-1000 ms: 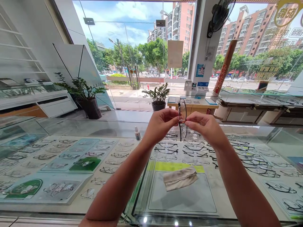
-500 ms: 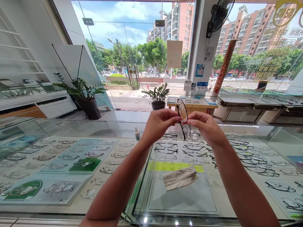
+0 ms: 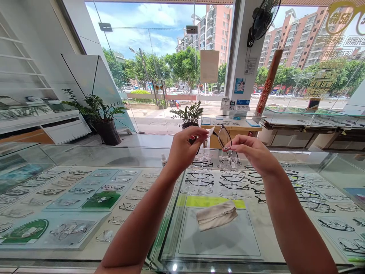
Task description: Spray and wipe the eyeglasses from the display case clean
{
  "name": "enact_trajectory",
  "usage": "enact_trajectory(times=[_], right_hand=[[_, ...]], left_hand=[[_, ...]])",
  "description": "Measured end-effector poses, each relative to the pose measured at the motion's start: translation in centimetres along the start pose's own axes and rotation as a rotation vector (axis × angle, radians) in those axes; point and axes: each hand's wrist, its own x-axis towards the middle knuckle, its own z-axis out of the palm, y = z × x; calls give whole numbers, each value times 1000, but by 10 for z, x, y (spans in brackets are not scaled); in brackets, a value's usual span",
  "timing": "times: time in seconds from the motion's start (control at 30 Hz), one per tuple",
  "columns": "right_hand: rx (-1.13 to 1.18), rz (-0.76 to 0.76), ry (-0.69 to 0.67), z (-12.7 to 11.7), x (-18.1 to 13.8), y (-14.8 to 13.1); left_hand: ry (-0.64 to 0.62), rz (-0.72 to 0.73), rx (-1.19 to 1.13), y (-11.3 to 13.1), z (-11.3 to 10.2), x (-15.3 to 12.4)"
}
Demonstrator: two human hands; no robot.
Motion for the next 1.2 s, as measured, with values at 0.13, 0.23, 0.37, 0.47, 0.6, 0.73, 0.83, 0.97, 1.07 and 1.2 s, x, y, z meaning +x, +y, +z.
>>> enact_trajectory(times=[0.13,0.23,0.37,0.47,0.6,0.73,0.83,0.97,1.07,1.2], right_hand=[[-77,54,-63,-9,-1,0],[-59,74,-82,-10,-2,-1],[99,63,5,-7,-1,-2],[254,99,51,-6,-1,-4],[422,146,86,-4,0,-6],[510,173,80,-1,-2,-9],[546,179,58,4,-3,-10],[587,152,70,9,-3,-10],[608,120,127,8,-3,-11],[659,55,225,5,-4,-14]], left_hand=[[55,95,164,-3,-7,2],[46,121,205,-2,-6,2],[209,215,332,6,0,-3],[287,322,434,16,4,-9],[-63,523,431,24,11,-13],[-210,584,461,18,20,-12],[-197,601,462,10,24,-11],[-168,619,505,5,25,-11],[-177,597,525,2,26,-11],[-233,536,482,-3,28,-10]])
